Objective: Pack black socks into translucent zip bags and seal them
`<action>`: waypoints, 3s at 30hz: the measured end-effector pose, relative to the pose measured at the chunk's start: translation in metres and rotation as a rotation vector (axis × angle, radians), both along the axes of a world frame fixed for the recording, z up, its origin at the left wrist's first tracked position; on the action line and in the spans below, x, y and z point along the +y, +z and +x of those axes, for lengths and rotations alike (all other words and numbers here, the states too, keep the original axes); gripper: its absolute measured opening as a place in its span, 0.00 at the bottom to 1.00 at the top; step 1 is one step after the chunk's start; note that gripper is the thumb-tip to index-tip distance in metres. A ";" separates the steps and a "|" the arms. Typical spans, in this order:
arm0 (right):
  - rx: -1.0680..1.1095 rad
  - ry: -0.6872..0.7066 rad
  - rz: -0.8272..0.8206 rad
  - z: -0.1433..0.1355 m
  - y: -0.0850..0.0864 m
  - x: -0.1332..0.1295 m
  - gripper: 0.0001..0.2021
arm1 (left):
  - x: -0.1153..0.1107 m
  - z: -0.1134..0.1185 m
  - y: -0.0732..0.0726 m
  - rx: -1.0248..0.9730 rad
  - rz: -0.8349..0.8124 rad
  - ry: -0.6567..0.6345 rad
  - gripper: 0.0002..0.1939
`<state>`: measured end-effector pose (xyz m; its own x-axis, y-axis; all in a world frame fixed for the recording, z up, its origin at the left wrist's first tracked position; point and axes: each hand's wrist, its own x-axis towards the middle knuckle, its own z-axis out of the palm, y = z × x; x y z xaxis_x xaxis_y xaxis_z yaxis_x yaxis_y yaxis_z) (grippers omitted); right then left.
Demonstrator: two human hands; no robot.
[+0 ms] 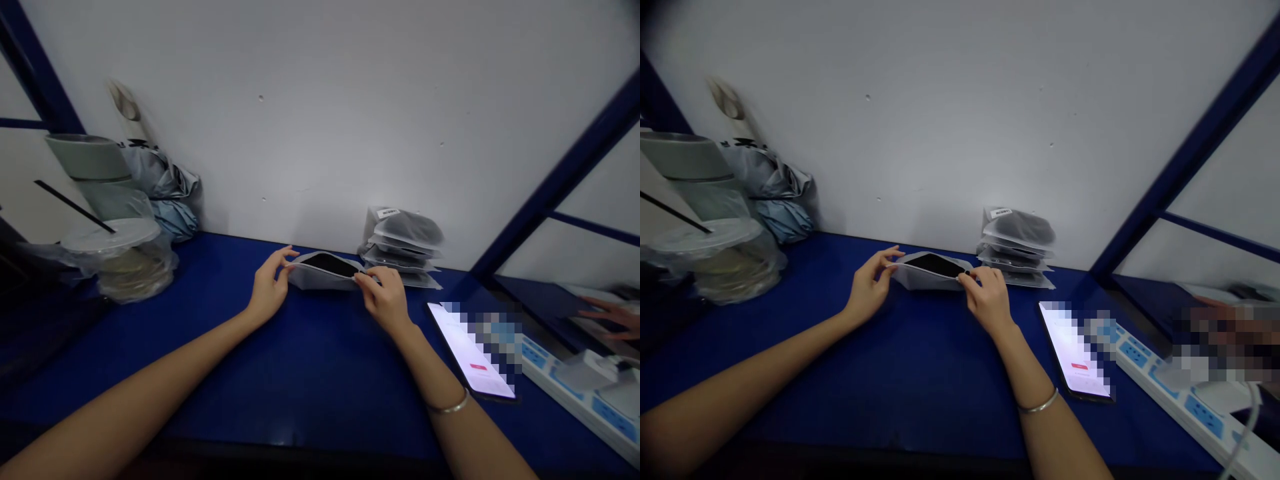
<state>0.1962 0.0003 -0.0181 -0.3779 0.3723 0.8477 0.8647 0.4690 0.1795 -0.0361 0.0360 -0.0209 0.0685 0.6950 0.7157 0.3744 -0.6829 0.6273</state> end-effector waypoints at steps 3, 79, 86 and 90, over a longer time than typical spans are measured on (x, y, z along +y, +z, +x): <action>0.018 0.061 0.056 -0.011 -0.002 -0.002 0.07 | 0.000 -0.004 0.002 0.183 0.198 0.155 0.07; -0.158 -0.081 -0.123 -0.014 -0.008 0.001 0.08 | -0.006 0.009 -0.005 0.867 0.657 0.129 0.11; 0.054 -0.140 -0.184 -0.006 -0.011 0.007 0.09 | 0.000 0.006 -0.006 0.904 0.498 0.279 0.16; 0.113 -0.122 -0.222 -0.007 -0.013 0.009 0.08 | 0.015 0.002 -0.014 0.852 0.474 0.259 0.13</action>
<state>0.1894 0.0091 -0.0314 -0.2263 0.5904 0.7747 0.9261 0.3768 -0.0166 -0.0337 0.0515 -0.0353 0.5732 0.4178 0.7049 0.7438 -0.6262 -0.2337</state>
